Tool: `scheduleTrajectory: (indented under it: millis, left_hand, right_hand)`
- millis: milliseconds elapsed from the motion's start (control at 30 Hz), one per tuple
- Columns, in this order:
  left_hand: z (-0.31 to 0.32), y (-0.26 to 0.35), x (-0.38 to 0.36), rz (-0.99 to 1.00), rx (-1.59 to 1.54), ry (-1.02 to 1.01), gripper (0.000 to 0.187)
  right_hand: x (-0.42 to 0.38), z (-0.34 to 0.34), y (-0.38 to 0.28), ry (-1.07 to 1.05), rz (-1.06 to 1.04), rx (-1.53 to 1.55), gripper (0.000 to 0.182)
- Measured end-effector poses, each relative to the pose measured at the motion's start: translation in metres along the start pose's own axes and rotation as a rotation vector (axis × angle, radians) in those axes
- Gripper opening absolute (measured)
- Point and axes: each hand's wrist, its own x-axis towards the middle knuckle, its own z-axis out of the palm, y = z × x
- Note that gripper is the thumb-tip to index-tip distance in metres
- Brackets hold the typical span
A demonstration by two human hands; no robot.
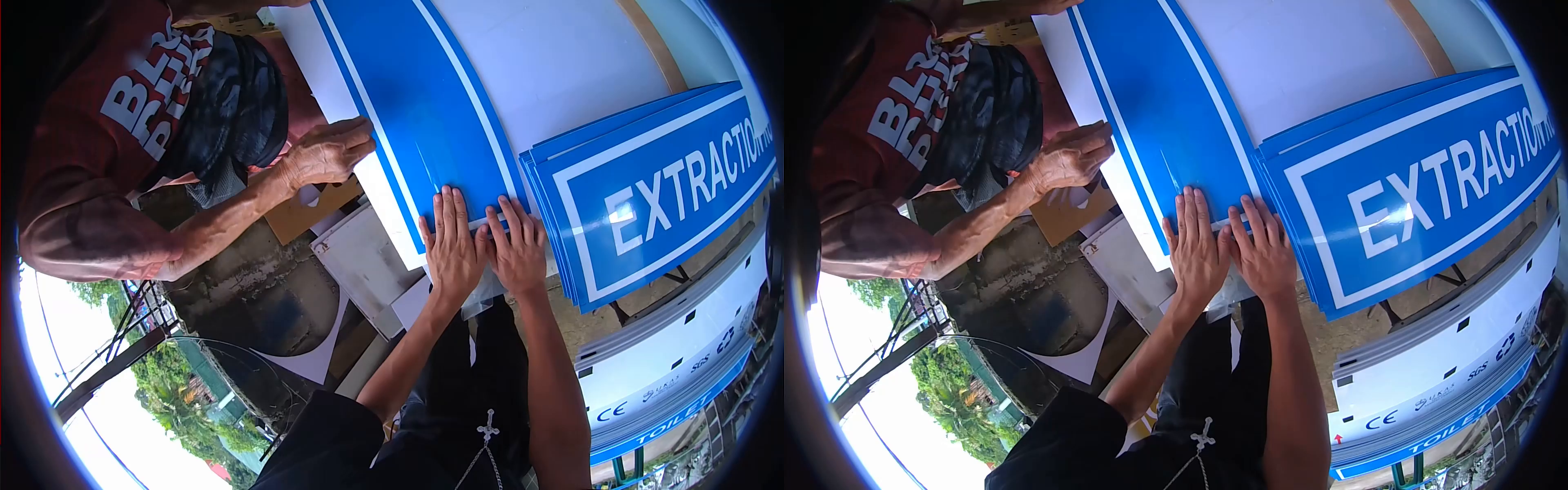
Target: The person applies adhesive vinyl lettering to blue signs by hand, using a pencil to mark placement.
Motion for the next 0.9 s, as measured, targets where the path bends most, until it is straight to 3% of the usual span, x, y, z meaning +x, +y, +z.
scheduleTrajectory:
  millis: [433,567,700,733,767,900]
  left_hand:
    - [0.004,0.010,-0.071,-0.017,-0.033,-0.132,0.072]
    - [0.016,0.014,-0.103,-0.026,-0.229,-0.162,0.087]
    - [0.021,0.019,-0.108,0.011,-0.282,-0.096,0.083]
    - [0.016,0.026,-0.108,-0.013,-0.351,-0.055,0.068]
    - [0.018,0.023,-0.109,0.006,-0.360,-0.029,0.065]
    - [0.016,0.018,-0.121,0.005,-0.439,0.048,0.070]
  right_hand:
    - [-0.001,-0.001,0.000,0.006,-0.014,-0.019,0.050]
    - [-0.001,-0.001,0.000,-0.003,-0.007,-0.048,0.051]
    - [-0.005,0.001,-0.002,-0.012,-0.008,-0.050,0.051]
    - [-0.003,0.001,-0.001,-0.004,-0.009,-0.051,0.051]
    - [-0.001,0.002,0.000,0.006,-0.015,-0.051,0.051]
    - [-0.001,-0.001,-0.001,0.023,-0.017,-0.044,0.050]
